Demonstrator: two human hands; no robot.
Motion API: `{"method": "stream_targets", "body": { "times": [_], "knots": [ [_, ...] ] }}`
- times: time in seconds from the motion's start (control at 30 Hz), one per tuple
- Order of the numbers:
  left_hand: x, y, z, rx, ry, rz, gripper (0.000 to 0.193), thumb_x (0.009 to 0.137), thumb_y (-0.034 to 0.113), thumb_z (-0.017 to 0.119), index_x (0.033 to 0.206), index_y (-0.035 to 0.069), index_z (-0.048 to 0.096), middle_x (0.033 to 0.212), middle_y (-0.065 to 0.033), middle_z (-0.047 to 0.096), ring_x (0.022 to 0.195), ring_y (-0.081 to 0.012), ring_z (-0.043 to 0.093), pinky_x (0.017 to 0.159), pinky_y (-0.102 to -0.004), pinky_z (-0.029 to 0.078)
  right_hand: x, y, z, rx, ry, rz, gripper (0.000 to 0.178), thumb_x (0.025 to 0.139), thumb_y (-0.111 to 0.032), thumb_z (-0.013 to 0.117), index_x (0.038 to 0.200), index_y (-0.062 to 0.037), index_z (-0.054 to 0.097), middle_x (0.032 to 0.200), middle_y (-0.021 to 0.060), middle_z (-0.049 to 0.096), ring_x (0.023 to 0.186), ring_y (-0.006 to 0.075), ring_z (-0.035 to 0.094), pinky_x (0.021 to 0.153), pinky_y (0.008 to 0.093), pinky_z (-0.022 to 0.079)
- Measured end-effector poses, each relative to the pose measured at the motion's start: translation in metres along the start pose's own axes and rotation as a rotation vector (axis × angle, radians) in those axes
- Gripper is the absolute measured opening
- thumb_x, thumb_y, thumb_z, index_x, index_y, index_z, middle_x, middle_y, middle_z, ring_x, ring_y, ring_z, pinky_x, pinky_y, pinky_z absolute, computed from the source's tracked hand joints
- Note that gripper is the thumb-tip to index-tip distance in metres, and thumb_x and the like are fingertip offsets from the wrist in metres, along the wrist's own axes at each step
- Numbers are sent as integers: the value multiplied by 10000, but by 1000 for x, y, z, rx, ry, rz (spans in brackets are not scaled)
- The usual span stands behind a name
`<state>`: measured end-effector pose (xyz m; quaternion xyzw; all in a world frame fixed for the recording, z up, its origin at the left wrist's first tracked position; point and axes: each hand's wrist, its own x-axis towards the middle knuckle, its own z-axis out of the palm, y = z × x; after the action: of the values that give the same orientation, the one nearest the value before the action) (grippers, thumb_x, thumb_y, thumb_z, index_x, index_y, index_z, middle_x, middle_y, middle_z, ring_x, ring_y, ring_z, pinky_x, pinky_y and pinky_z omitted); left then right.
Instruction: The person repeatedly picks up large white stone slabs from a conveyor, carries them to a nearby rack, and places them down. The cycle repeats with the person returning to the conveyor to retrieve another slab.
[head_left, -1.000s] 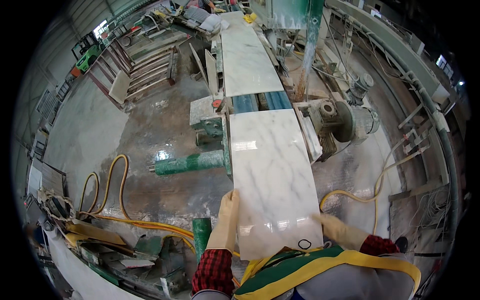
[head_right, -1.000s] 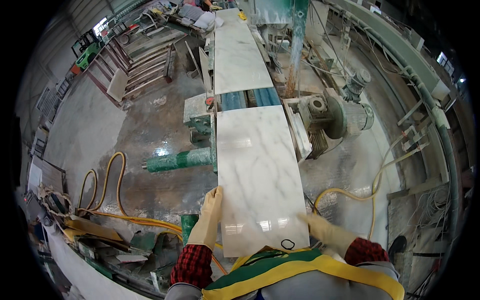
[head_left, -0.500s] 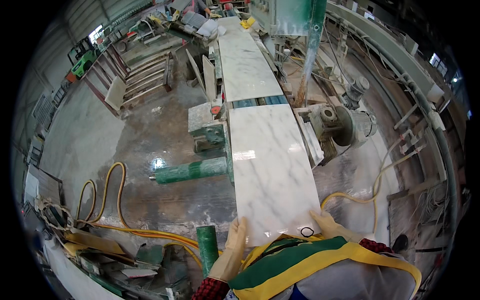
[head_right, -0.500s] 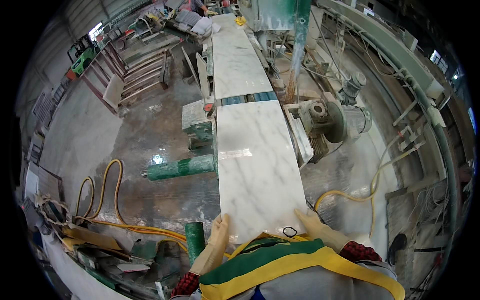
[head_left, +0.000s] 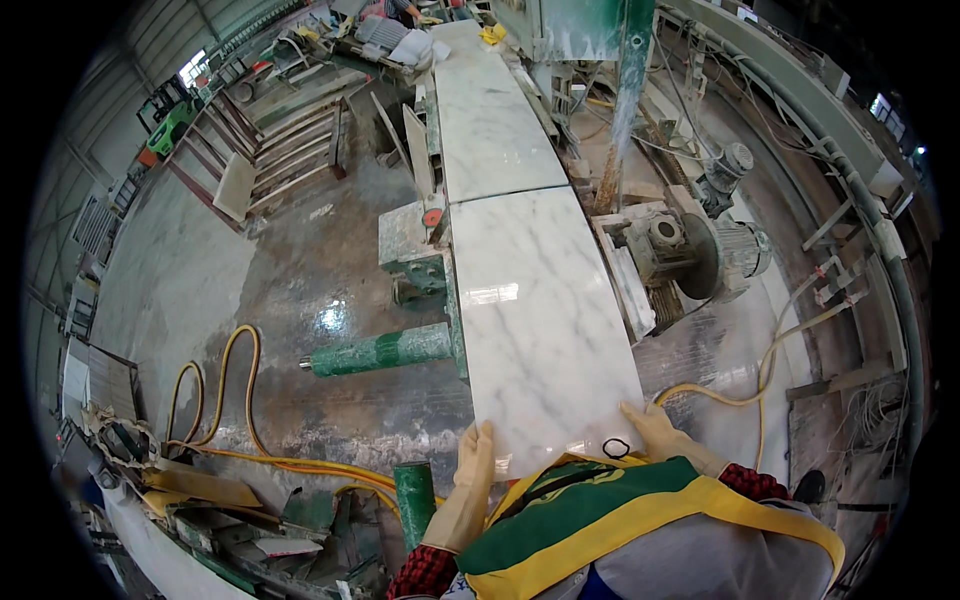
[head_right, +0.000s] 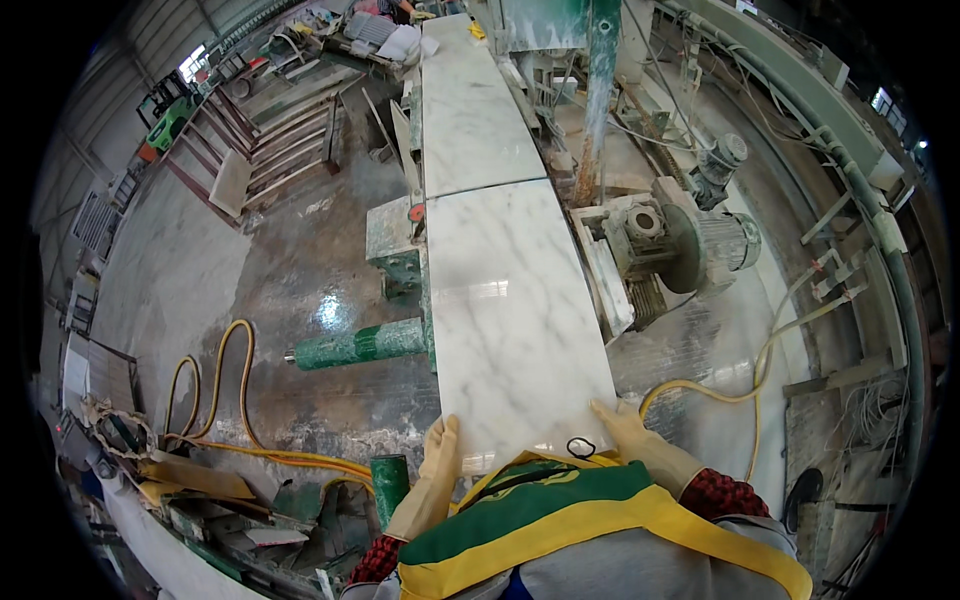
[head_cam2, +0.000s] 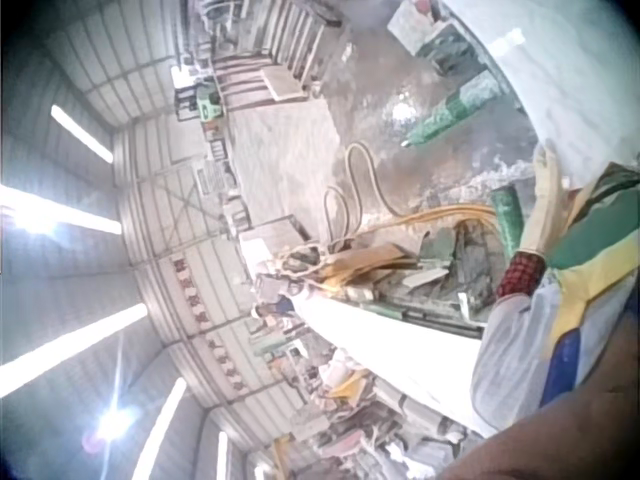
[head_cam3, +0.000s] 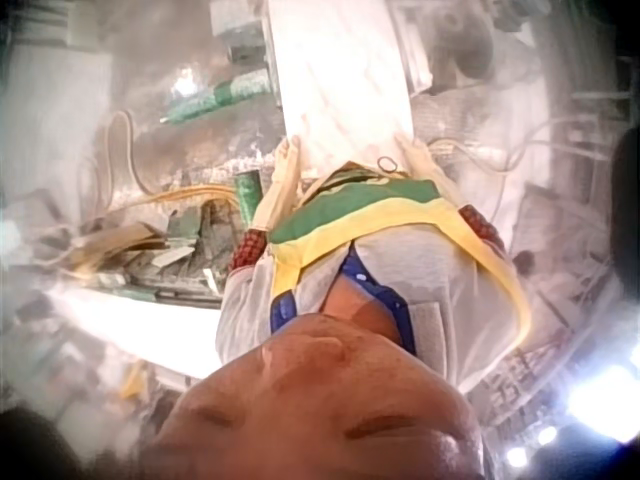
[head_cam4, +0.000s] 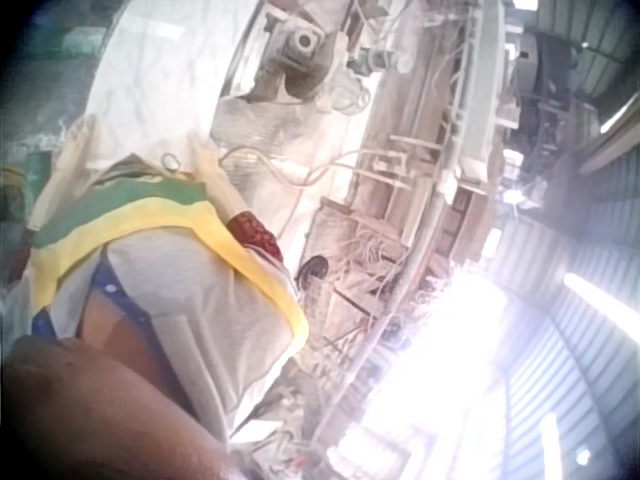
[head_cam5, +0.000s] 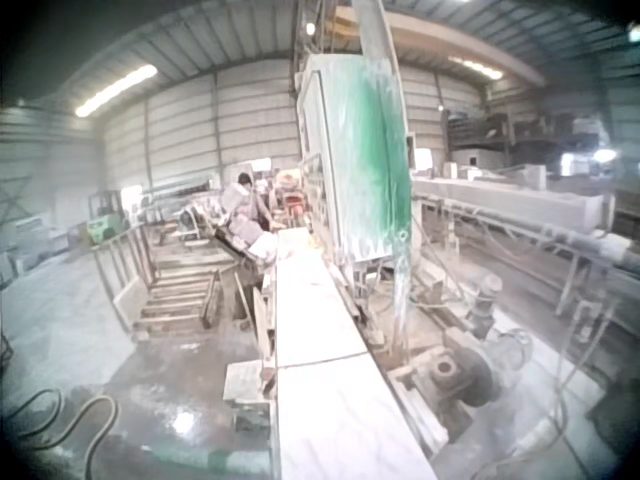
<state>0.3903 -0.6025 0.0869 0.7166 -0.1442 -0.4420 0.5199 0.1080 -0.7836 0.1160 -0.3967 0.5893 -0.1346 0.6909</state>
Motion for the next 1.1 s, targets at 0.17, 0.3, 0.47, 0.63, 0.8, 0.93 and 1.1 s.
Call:
{"method": "stream_targets", "body": {
  "times": [0.17, 0.3, 0.47, 0.63, 0.8, 0.93, 1.1],
  "knots": [
    [18, -11, 1, 42, 30, -25, 464, 1042, 397, 502, 1300, 41, 654, 1191, -112, 708, 1073, -219, 629, 964, -364, 464, 12, -1, -3, 47, -65, -50, 550, 962, -321, 700, 1351, 44, 566, 1263, 172, 650, 1118, 269, 635, 943, 406, 522],
    [25, -10, 0, 40, 23, -23, 452, 1042, 390, 502, 1296, 49, 658, 1188, -107, 709, 1073, -220, 628, 972, -365, 455, 14, -8, 2, 25, -32, -37, 569, 956, -330, 707, 1351, 53, 563, 1262, 171, 650, 1117, 269, 636, 944, 405, 520],
    [30, -4, 3, -15, 6, -28, 431, 1045, 375, 501, 1280, 54, 667, 1146, -92, 716, 1039, -200, 622, 950, -363, 459, 16, -17, 5, 30, 8, -4, 600, 940, -343, 724, 1339, 73, 558, 1254, 188, 651, 1095, 274, 646, 925, 408, 529],
    [33, 0, 4, -26, -4, 1, 414, 1050, 372, 498, 1243, 53, 679, 1109, -87, 714, 1009, -196, 614, 926, -366, 465, 34, -5, -4, -20, 26, -6, 669, 916, -404, 742, 1337, 81, 554, 1236, 199, 659, 1086, 285, 653, 922, 399, 531],
    [39, 3, 5, 5, 14, -37, 412, 1041, 374, 505, 1237, 54, 675, 1146, -107, 701, 1026, -215, 612, 935, -366, 461, 33, -15, 3, -26, 53, -20, 680, 915, -417, 740, 1339, 81, 555, 1234, 208, 664, 1087, 294, 657, 925, 401, 530],
    [46, 3, 8, 61, 59, -108, 438, 1028, 395, 502, 1270, 65, 658, 1174, -122, 692, 1048, -235, 612, 953, -372, 457, 59, 5, -8, -70, 39, -26, 644, 926, -384, 735, 1347, 72, 561, 1250, 207, 663, 1089, 296, 658, 929, 403, 529],
    [39, 24, 15, 89, 107, -159, 474, 1017, 444, 503, 1269, 68, 644, 1164, -122, 689, 1076, -258, 613, 960, -379, 454, 55, -8, -2, 0, 15, -22, 594, 943, -339, 722, 1359, 58, 572, 1261, 195, 662, 1101, 285, 648, 927, 402, 529]
  ]
}}
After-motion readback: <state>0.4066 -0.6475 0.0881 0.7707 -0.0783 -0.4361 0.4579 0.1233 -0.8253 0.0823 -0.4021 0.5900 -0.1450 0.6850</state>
